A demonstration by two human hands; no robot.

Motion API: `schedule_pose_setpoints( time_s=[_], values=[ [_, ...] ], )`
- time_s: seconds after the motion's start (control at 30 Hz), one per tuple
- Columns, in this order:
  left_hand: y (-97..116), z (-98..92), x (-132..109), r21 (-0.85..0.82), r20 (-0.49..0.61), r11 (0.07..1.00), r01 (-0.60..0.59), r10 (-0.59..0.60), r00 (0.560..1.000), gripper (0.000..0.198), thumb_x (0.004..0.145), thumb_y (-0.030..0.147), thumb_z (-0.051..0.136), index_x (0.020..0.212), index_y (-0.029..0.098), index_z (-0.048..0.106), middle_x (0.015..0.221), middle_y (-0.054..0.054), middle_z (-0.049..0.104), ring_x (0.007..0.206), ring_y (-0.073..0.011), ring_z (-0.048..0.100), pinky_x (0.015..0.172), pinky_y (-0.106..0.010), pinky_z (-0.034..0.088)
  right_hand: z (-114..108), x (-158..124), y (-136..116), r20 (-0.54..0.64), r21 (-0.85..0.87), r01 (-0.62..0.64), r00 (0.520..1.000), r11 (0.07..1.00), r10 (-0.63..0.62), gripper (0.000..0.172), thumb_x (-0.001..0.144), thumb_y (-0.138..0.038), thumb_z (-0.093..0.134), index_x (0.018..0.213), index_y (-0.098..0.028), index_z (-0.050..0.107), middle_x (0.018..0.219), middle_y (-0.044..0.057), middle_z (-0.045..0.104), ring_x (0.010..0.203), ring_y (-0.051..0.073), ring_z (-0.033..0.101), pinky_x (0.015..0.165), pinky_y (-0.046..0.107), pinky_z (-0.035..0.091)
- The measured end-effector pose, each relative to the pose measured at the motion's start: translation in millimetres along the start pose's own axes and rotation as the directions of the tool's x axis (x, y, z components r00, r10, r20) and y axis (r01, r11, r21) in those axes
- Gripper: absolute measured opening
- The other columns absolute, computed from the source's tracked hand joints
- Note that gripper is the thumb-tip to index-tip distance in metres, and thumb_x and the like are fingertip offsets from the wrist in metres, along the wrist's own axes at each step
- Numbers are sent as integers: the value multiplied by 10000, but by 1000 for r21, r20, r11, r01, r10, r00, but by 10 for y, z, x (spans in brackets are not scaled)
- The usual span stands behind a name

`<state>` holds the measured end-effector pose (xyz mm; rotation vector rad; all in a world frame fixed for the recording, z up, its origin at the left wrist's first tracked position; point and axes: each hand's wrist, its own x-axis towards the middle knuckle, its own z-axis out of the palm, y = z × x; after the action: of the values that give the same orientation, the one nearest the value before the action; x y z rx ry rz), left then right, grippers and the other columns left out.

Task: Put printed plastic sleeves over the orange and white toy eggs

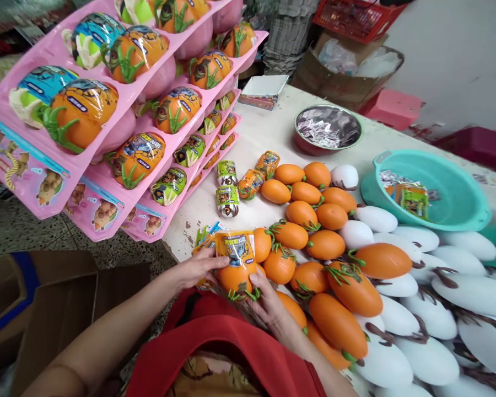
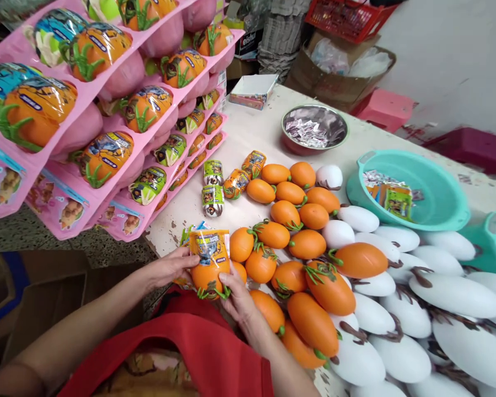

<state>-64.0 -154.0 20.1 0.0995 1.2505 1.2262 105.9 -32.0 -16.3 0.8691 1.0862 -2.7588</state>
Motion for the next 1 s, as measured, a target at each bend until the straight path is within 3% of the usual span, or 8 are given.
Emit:
schedule_pose_setpoints(
  time_s=[0.27,0.6,0.7,0.77,0.8,0.87,0.93,1.0],
  values=[
    [-153,121,-168,-13,124,998,-64,65,990,543,648,258,811,1166,206,659,1081,-105,704,1037,-285,644,898,-371,497,39,-166,54,-8,-3,43,999,999,-43,531,644,-542,771,1053,-226,651,1134,89,667,1088,305,600,955,464,468],
    [-493,148,-380,-33,113,998,46,-42,993,615,672,259,789,1256,237,597,1132,-86,691,1076,-292,628,911,-367,488,0,-305,226,-30,-186,-13,1000,982,8,588,563,-568,797,1055,-280,652,1102,48,686,1103,337,598,978,471,458],
    [-547,11,-272,13,165,1000,27,-28,986,585,697,308,769,1250,227,596,1105,-95,690,1053,-282,628,899,-368,482,4,-292,164,-20,-163,-68,998,984,66,544,580,-461,815,1068,-279,655,1075,45,697,1041,324,628,956,472,474],
    [-615,-195,-75,131,6,991,-6,6,1000,504,715,372,742,1177,202,631,1034,-101,692,962,-261,642,858,-356,476,-72,-205,79,-77,-125,-56,996,991,47,513,595,-446,809,1050,-258,664,1060,58,702,1001,314,643,938,470,486],
    [-654,-321,56,234,-157,972,-23,61,986,458,718,396,731,1119,190,651,1001,-101,687,931,-253,636,845,-348,465,-132,-125,11,-128,-122,-31,992,992,15,497,607,-443,803,1040,-242,665,1056,67,702,978,304,651,929,464,492],
    [-724,-576,352,469,-487,883,19,241,839,382,689,415,742,981,179,670,963,-99,668,935,-254,605,833,-329,434,-271,113,-186,-224,-174,39,971,984,-78,475,645,-437,785,1039,-207,655,1074,86,695,958,278,655,927,442,494],
    [-765,-774,633,605,-621,786,130,363,695,325,614,380,793,837,185,659,942,-94,654,980,-267,571,809,-304,407,-405,420,-450,-255,-297,81,953,951,-161,498,649,-437,784,1048,-177,641,1089,102,685,955,264,652,917,418,498],
    [-772,-887,838,628,-644,755,187,370,669,250,586,327,805,692,195,621,831,-70,649,936,-260,575,746,-281,387,-511,741,-735,-280,-459,60,937,887,-208,542,623,-447,797,1048,-157,627,1074,114,684,937,266,650,872,404,517]
  ],
)
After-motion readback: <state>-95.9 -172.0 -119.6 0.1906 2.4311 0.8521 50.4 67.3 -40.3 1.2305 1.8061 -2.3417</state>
